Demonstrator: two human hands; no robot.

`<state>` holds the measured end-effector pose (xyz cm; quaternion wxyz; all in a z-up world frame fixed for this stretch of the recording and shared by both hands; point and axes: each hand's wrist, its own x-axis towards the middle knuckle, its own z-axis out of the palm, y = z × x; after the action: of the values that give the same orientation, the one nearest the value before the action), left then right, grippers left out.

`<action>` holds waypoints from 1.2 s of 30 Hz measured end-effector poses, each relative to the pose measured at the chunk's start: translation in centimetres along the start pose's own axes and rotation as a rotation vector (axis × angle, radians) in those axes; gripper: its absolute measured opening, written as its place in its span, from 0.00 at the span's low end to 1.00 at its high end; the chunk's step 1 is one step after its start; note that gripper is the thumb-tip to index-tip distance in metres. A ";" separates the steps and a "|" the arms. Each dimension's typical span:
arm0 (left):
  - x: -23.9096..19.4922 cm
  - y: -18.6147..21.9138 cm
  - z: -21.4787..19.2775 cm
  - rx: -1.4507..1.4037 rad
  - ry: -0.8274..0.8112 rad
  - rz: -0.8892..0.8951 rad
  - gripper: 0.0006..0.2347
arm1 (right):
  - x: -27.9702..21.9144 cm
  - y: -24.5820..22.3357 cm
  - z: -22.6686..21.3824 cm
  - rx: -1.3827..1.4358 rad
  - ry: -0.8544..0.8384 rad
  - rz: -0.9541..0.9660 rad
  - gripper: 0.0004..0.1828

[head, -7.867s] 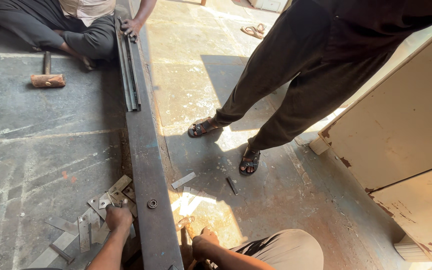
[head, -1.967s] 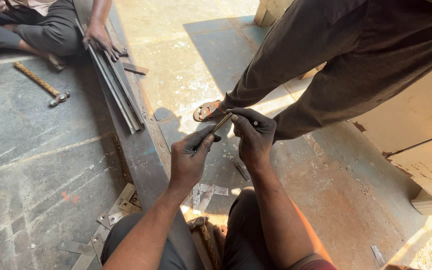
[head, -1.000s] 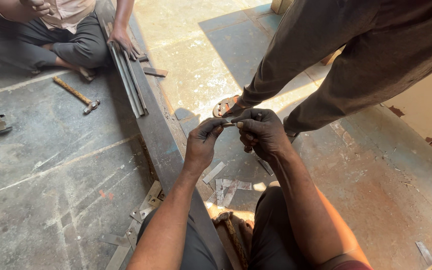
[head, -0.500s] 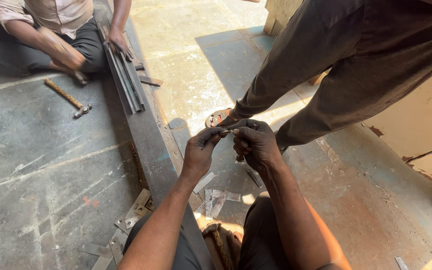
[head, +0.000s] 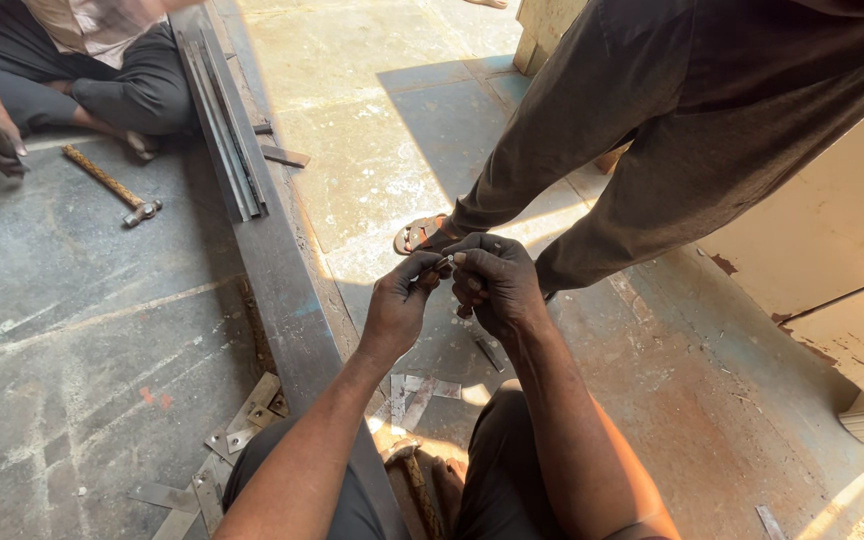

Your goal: The person sits on the floor and uses a hammer to drive nails into small metal brackets, securing them to a long metal beam. They repeatedly pick up brackets, align them, and hammer nails to attach them.

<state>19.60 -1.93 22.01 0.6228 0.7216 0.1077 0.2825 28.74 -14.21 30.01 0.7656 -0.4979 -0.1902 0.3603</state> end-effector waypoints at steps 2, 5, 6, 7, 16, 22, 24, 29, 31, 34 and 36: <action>0.3 0.4 0.2 -0.012 -0.016 -0.019 0.10 | 0.2 -0.5 0.0 -0.016 -0.012 -0.023 0.05; -0.7 -0.4 0.4 0.081 -0.006 -0.082 0.12 | -0.9 0.5 -1.1 -0.020 0.005 0.011 0.06; -1.3 -0.7 0.6 0.041 -0.003 -0.055 0.11 | -1.0 0.8 -1.4 -0.010 -0.002 0.006 0.05; -0.5 -0.6 0.5 0.008 0.006 0.007 0.10 | -0.4 0.4 -1.4 -0.003 -0.027 -0.029 0.04; -0.7 0.4 1.2 0.031 -0.041 -0.019 0.11 | -0.4 0.0 -1.3 0.010 -0.014 -0.055 0.05; -1.1 0.8 1.4 0.068 -0.026 0.053 0.13 | -0.3 0.1 -1.1 -0.028 -0.035 -0.066 0.06; -1.2 1.3 1.4 0.072 -0.040 0.026 0.13 | -0.3 0.2 -1.0 -0.057 -0.024 -0.094 0.06; -0.9 2.1 0.9 0.159 -0.050 -0.189 0.09 | -0.2 0.5 -0.8 -0.101 0.063 -0.199 0.12; -0.8 2.1 0.8 0.122 -0.016 -0.202 0.09 | -0.2 0.6 -0.7 -0.178 0.131 -0.160 0.20; -0.7 1.8 0.7 0.066 0.075 -0.204 0.09 | 0.0 0.8 -0.3 -0.353 0.194 -0.061 0.24; -0.8 1.6 0.6 0.079 0.112 -0.244 0.09 | -0.1 1.2 0.0 -0.479 0.185 -0.065 0.24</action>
<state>18.95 -3.22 23.31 0.6168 0.7102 0.2402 0.2400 28.22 -13.95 28.93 0.6511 -0.6895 -0.2155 0.2329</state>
